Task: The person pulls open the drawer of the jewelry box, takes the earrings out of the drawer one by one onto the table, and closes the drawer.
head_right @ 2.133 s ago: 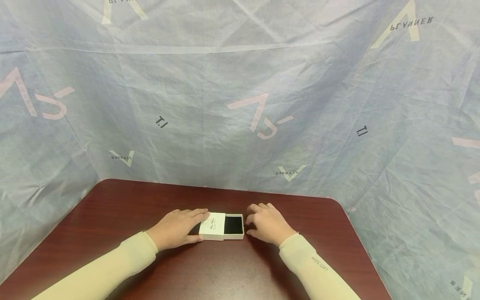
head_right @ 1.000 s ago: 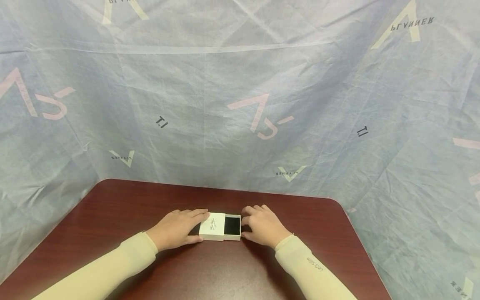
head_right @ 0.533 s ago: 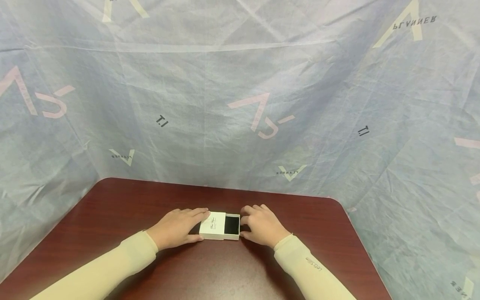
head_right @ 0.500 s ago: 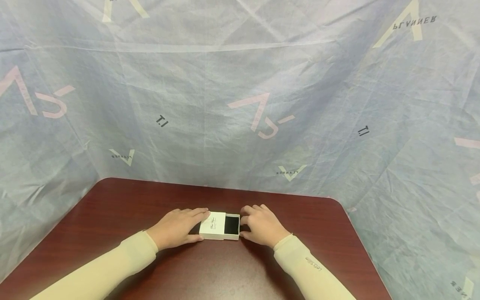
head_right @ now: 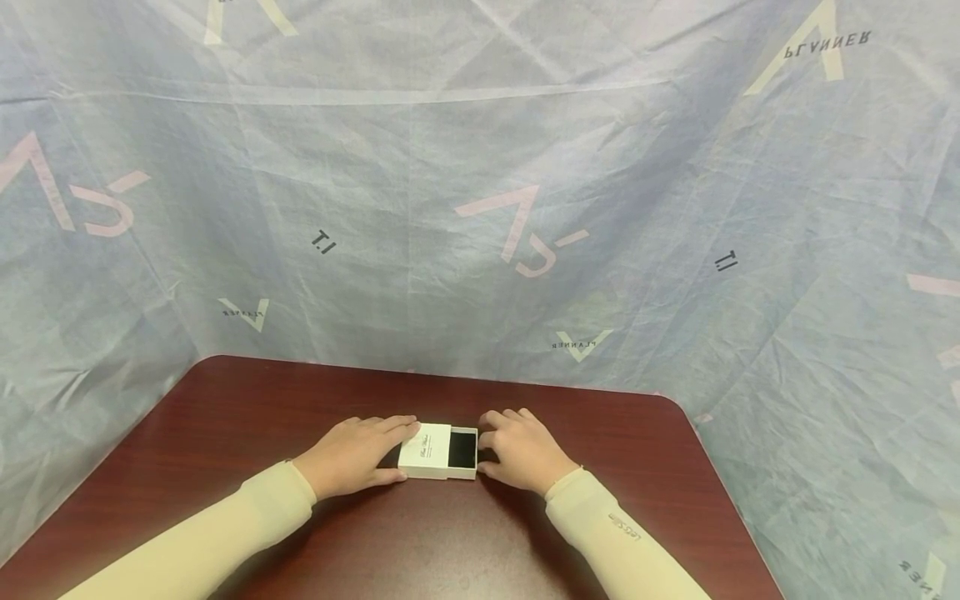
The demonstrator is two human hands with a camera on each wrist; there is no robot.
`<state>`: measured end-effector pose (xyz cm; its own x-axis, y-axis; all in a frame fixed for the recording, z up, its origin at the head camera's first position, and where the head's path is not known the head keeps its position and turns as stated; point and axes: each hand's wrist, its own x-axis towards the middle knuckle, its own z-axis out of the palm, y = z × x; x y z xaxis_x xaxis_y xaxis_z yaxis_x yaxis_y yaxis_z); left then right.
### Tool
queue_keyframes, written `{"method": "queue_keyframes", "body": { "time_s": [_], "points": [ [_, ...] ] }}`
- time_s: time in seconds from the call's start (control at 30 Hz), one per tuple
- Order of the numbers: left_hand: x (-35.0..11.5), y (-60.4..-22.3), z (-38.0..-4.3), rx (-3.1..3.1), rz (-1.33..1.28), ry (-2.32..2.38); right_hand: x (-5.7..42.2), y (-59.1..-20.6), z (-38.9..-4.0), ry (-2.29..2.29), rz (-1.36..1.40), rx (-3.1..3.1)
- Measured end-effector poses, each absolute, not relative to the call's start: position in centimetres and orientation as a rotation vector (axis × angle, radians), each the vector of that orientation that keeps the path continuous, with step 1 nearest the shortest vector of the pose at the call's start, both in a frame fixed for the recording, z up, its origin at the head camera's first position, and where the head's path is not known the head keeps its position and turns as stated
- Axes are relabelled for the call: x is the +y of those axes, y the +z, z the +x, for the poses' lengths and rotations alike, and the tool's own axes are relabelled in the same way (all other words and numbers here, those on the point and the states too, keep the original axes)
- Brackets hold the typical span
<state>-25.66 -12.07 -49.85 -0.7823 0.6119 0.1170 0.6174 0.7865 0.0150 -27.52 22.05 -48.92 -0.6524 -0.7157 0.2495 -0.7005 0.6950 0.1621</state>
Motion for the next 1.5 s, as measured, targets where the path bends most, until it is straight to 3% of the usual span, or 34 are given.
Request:
{"method": "queue_keyframes", "body": {
  "time_s": [1.5],
  "points": [
    [-12.1,-49.9,-25.6,-2.862,-0.984,-0.069,20.7,-49.5,-28.2,-0.024,1.131,-2.493]
  ]
}}
